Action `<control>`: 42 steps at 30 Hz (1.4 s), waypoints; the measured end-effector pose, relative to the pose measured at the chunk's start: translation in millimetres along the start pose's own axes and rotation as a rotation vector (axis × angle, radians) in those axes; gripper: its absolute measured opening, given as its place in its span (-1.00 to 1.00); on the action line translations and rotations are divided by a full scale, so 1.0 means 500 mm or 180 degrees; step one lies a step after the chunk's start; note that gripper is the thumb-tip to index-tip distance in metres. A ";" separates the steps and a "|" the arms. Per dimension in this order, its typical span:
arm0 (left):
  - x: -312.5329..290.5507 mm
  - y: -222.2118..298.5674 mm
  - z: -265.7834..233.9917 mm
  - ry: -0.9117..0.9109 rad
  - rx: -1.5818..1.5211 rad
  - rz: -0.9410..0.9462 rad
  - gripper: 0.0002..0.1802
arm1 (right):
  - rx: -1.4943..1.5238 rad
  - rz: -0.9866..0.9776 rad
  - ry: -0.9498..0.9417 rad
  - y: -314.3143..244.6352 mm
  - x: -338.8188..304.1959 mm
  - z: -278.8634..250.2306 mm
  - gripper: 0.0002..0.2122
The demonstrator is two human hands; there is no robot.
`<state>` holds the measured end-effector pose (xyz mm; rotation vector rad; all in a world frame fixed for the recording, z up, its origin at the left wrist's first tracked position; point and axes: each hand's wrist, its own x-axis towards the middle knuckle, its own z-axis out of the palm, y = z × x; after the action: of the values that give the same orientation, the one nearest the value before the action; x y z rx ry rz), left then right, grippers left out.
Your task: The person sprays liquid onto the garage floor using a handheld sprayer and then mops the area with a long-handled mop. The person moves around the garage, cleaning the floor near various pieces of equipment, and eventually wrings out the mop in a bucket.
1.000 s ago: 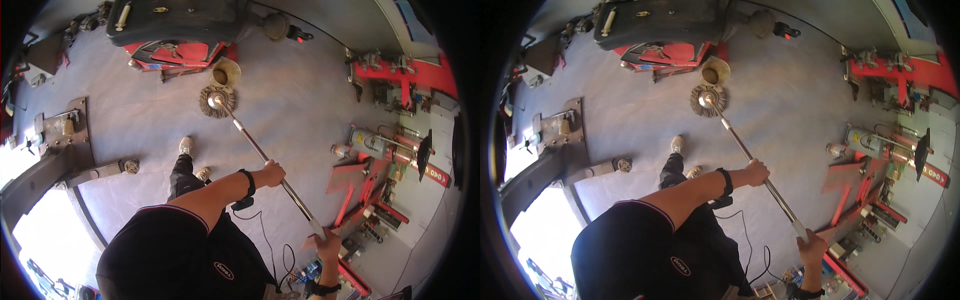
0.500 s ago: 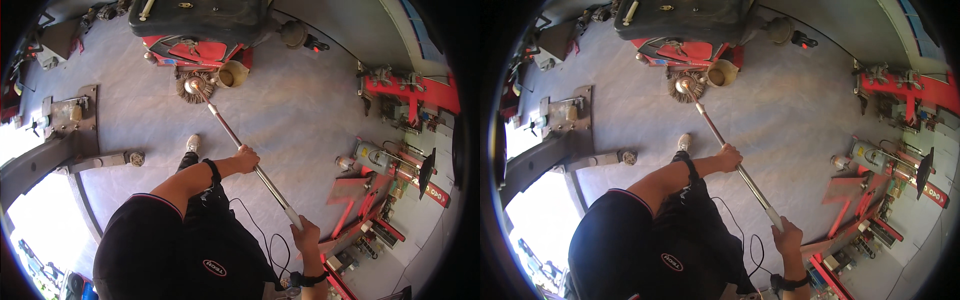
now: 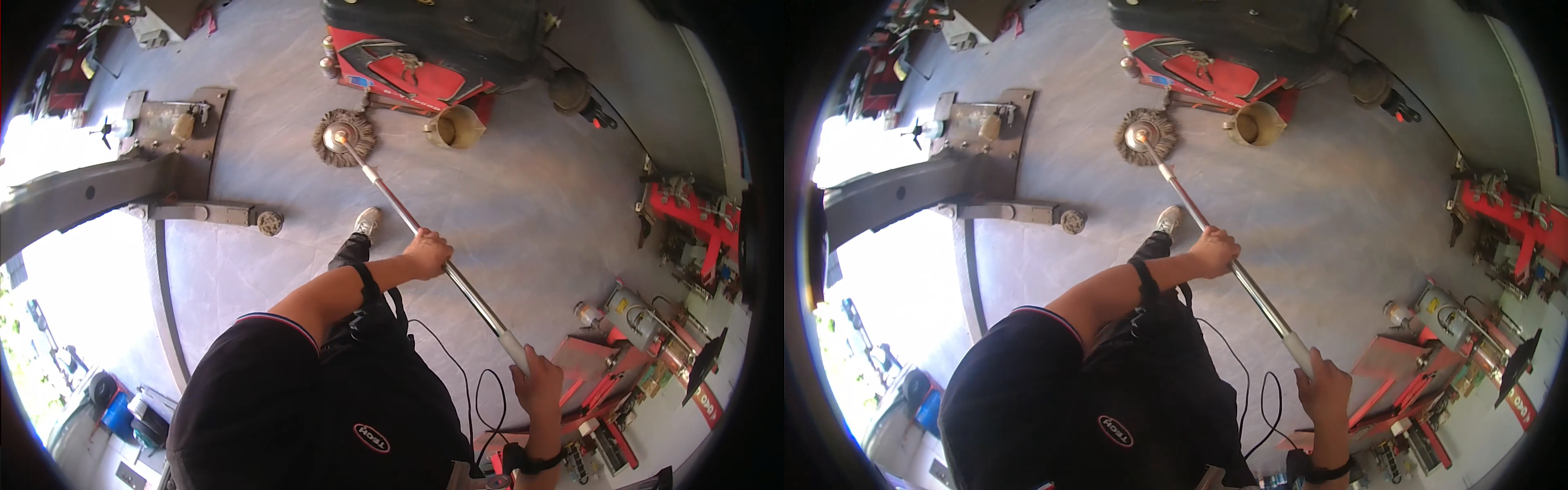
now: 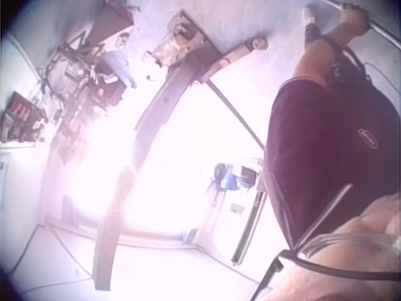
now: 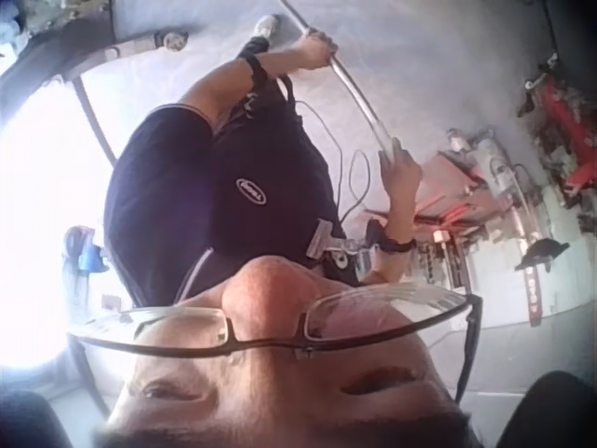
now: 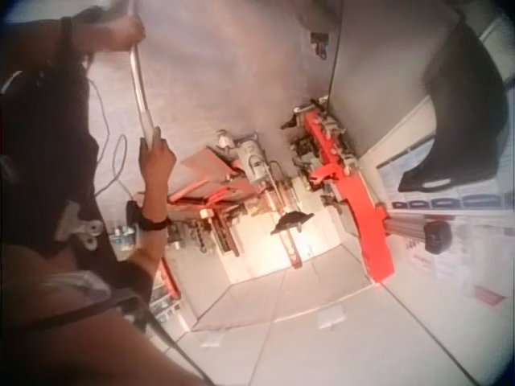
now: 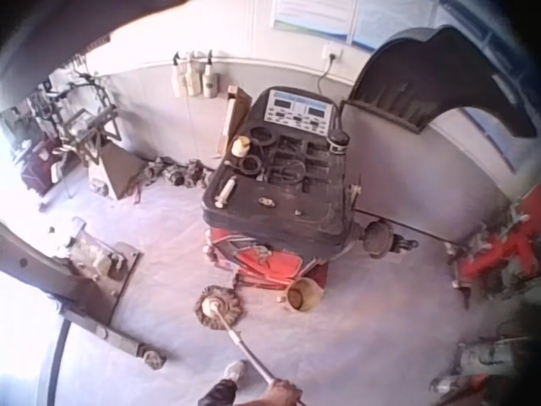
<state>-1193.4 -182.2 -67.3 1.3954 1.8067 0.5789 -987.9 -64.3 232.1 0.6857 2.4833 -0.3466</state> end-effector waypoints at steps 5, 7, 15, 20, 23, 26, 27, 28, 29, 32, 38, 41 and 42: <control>-0.100 -0.206 -0.017 0.0723 0.0402 -0.0439 -0.84 | 0.0419 -0.0727 -0.0158 -0.091 0.160 0.077 -0.56; -0.151 -0.305 -0.038 0.0844 0.0644 -0.0758 -0.85 | 0.0369 -0.0844 -0.0412 -0.147 0.246 0.120 -0.58; -0.311 -0.523 -0.123 0.0448 0.0598 -0.1932 -0.70 | 0.0494 -0.1055 -0.1389 -0.376 0.450 0.204 -0.66; -0.253 -0.449 -0.046 0.0380 0.0690 -0.1898 -0.73 | 0.0444 -0.0672 -0.1394 -0.293 0.376 0.233 -0.65; -0.183 -0.347 0.003 -0.0090 0.0624 -0.1905 -0.72 | 0.0572 -0.0405 -0.1078 -0.182 0.292 0.237 -0.66; -0.115 -0.214 0.098 -0.0208 0.0775 -0.1780 -0.71 | 0.0675 -0.0147 -0.0797 -0.062 0.176 0.224 -0.70; -0.090 -0.179 0.146 -0.0288 0.0786 -0.1712 -0.71 | 0.0653 -0.0001 -0.0759 -0.021 0.130 0.226 -0.71; -0.069 -0.129 0.166 -0.0669 0.0928 -0.1384 -0.71 | 0.0684 0.0186 -0.0670 0.015 0.081 0.226 -0.73; -0.052 -0.070 0.193 -0.0628 0.0773 -0.1261 -0.72 | 0.0714 0.0374 -0.0582 0.048 0.028 0.221 -0.74; 0.005 0.094 0.292 -0.0624 0.0664 -0.0702 -0.75 | 0.0646 0.0704 -0.0479 0.146 -0.130 0.198 -0.74; 0.113 0.416 0.447 -0.1330 0.0666 0.0146 -0.67 | 0.0688 0.1471 -0.0044 0.278 -0.428 0.219 -0.72; 0.143 0.525 0.535 -0.1392 0.0381 0.0629 -0.65 | 0.0733 0.1791 0.0190 0.296 -0.544 0.251 -0.69; 0.152 0.552 0.566 -0.1265 0.0370 0.0732 -0.66 | 0.0781 0.1884 0.0268 0.297 -0.575 0.264 -0.68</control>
<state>-811.7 -55.5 -55.8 1.6766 1.3919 0.2857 -642.5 -103.7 268.9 1.5089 2.1943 -0.3988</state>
